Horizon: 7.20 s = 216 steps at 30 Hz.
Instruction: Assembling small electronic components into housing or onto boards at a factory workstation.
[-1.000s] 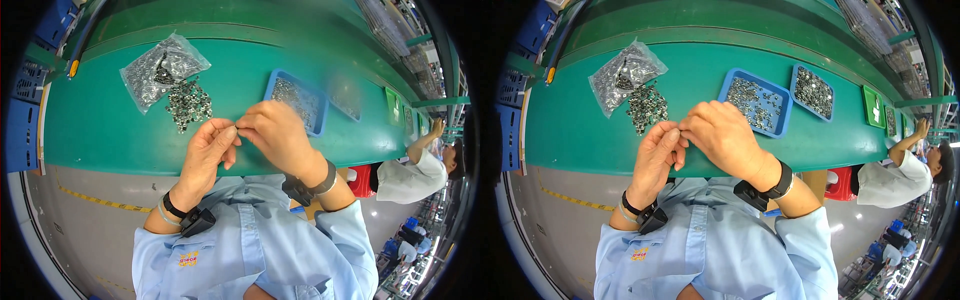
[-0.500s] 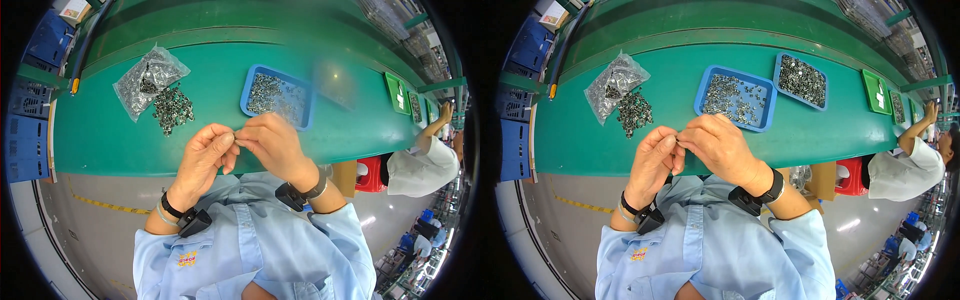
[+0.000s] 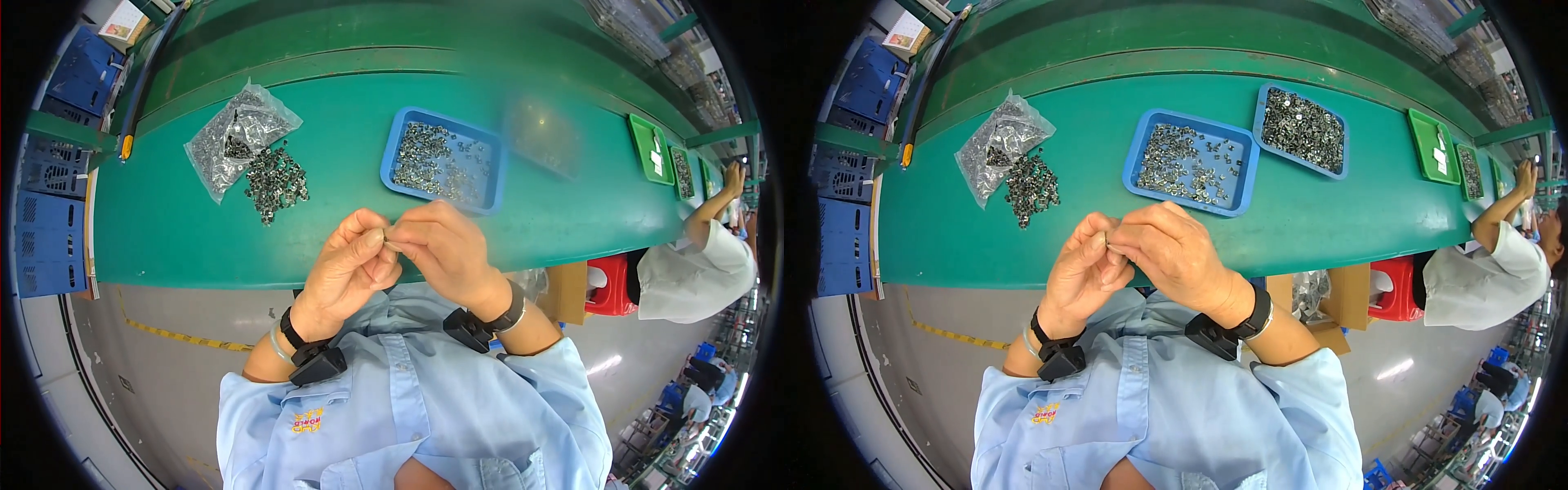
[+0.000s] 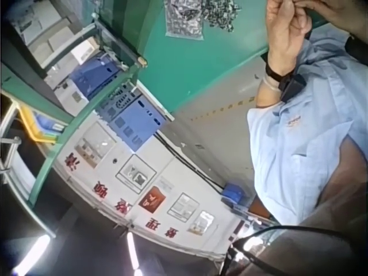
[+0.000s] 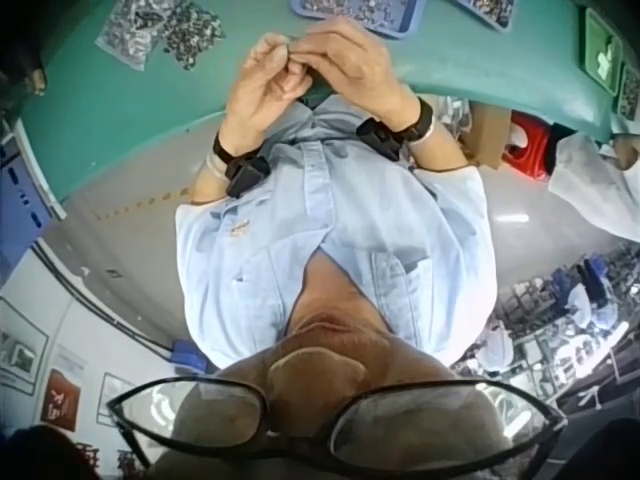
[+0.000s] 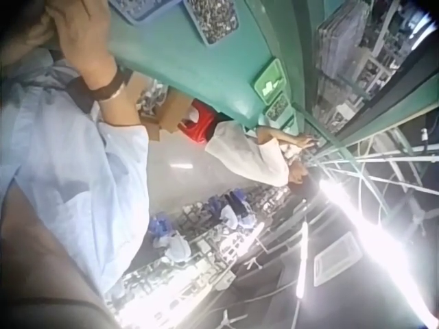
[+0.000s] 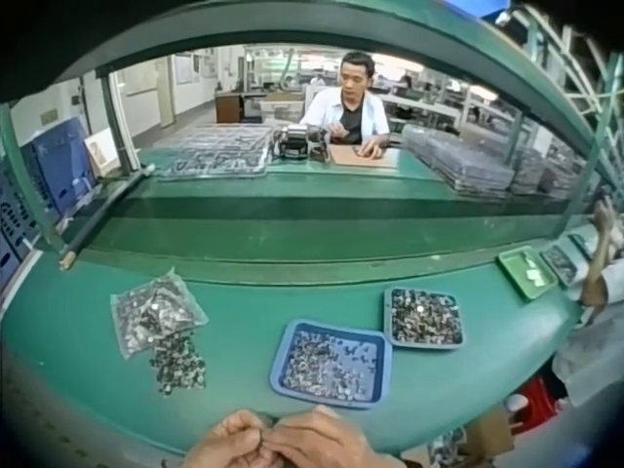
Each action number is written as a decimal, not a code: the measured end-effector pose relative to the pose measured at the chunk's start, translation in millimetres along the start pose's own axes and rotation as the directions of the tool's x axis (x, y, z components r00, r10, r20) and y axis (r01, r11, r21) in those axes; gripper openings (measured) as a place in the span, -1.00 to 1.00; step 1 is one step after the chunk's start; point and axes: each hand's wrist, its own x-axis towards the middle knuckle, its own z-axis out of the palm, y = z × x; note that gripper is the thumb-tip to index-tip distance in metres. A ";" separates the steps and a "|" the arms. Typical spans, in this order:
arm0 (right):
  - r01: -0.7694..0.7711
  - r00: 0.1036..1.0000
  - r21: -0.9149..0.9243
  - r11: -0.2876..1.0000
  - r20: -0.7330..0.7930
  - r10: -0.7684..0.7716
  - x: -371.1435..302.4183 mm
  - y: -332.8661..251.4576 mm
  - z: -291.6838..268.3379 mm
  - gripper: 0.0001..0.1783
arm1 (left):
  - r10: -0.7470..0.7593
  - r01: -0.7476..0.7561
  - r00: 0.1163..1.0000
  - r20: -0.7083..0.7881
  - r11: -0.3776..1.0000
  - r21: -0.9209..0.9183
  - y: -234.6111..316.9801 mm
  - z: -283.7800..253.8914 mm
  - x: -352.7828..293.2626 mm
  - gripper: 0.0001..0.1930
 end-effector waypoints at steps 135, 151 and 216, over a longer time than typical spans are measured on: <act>-0.280 0.948 0.393 0.876 -0.031 0.317 -10.6 9.3 -0.7 -0.89 | 0.051 0.046 0.976 -0.210 0.900 0.433 12.1 34.6 2.3 -0.85; -0.265 0.957 0.269 0.926 -0.042 0.286 -10.4 4.7 1.2 -0.86 | 0.128 -0.011 0.972 -0.196 0.862 0.506 9.9 31.2 3.2 -0.85; -0.021 0.994 -0.257 0.966 0.099 0.048 16.1 3.8 -1.8 -0.78 | 0.114 0.008 0.961 -0.253 0.900 0.436 17.2 20.5 4.3 -0.77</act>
